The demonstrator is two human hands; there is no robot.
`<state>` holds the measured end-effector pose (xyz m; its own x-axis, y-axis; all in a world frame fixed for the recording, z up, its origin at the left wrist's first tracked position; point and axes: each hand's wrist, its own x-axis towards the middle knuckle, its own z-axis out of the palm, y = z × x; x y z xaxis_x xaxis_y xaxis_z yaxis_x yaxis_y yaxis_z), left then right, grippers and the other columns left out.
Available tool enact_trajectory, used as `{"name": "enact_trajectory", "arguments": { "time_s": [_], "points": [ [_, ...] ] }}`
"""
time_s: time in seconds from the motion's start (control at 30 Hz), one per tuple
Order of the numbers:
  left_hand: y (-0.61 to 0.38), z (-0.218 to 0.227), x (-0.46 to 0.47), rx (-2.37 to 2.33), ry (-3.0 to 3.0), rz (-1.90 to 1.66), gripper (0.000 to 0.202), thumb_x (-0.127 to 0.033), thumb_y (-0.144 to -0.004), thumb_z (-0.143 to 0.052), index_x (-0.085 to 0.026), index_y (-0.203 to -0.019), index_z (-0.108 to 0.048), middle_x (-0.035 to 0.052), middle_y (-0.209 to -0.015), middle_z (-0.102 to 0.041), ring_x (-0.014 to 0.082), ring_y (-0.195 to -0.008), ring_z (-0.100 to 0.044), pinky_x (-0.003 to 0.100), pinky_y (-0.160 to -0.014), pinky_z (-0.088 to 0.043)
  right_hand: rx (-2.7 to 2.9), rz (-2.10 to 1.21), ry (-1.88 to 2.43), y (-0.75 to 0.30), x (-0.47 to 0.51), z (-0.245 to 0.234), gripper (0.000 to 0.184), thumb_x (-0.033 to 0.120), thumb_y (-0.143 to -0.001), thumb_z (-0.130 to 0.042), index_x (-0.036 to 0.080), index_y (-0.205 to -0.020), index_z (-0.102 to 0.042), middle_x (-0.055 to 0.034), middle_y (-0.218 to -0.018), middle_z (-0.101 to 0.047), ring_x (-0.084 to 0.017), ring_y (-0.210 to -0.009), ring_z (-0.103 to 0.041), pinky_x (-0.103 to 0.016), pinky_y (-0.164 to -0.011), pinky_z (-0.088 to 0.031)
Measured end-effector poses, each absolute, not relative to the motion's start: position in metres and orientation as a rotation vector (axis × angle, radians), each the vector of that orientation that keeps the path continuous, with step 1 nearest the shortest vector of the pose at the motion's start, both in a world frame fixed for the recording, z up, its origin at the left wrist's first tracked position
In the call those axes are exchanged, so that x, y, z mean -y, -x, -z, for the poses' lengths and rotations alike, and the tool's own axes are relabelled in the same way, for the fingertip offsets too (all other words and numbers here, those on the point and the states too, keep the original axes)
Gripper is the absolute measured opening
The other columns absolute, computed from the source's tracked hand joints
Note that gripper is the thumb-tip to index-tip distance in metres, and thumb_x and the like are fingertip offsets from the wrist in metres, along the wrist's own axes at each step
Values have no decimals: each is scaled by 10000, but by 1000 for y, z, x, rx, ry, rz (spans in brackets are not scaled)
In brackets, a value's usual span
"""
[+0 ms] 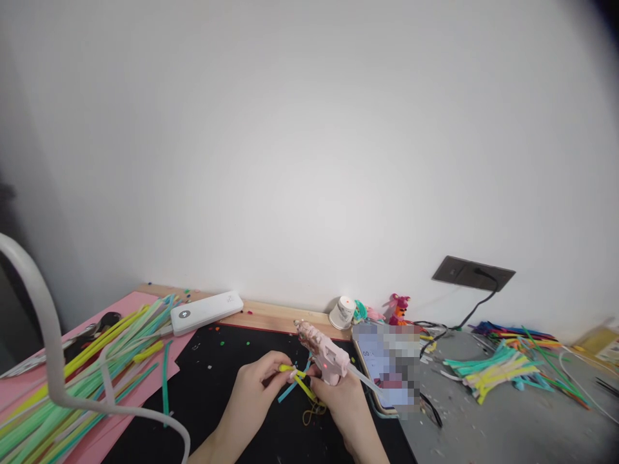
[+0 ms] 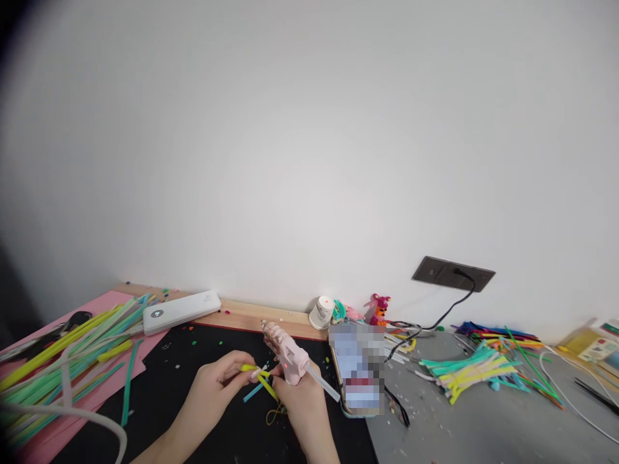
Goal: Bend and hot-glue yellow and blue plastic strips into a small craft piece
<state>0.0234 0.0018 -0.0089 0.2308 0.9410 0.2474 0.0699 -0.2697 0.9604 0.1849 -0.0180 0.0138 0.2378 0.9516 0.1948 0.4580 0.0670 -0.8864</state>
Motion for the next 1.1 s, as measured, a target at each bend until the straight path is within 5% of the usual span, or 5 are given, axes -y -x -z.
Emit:
{"name": "enact_trajectory", "arguments": {
  "time_s": [0.43,0.77,1.1],
  "points": [
    [-18,20,-12,-856,-1434,-787,80,-172,-688,-592,-156,-765,-576,-43,-580,-584,143,-549,-626,223,-528,-472,1462,-515,1540,-184,18,-15,143,169,-668,-498,182,-737,-623,-10,-633,-656,-173,-576,-595,-228,-519,-435],
    [-18,13,-14,-915,-1222,-775,336,-489,-751,-560,-154,-741,-534,-14,-682,-621,125,-573,-647,188,-513,-441,1521,-489,1483,-181,20,-15,163,194,-657,-540,159,-781,-640,-4,-625,-653,-151,-534,-559,-214,-512,-418],
    [-18,24,-13,-921,-1351,-717,267,-407,-742,-574,-143,-706,-555,-11,-615,-627,123,-528,-626,194,-488,-438,1558,-588,1518,-180,31,-35,162,188,-721,-514,154,-827,-631,-13,-683,-654,-162,-599,-569,-219,-566,-428]
  ]
}}
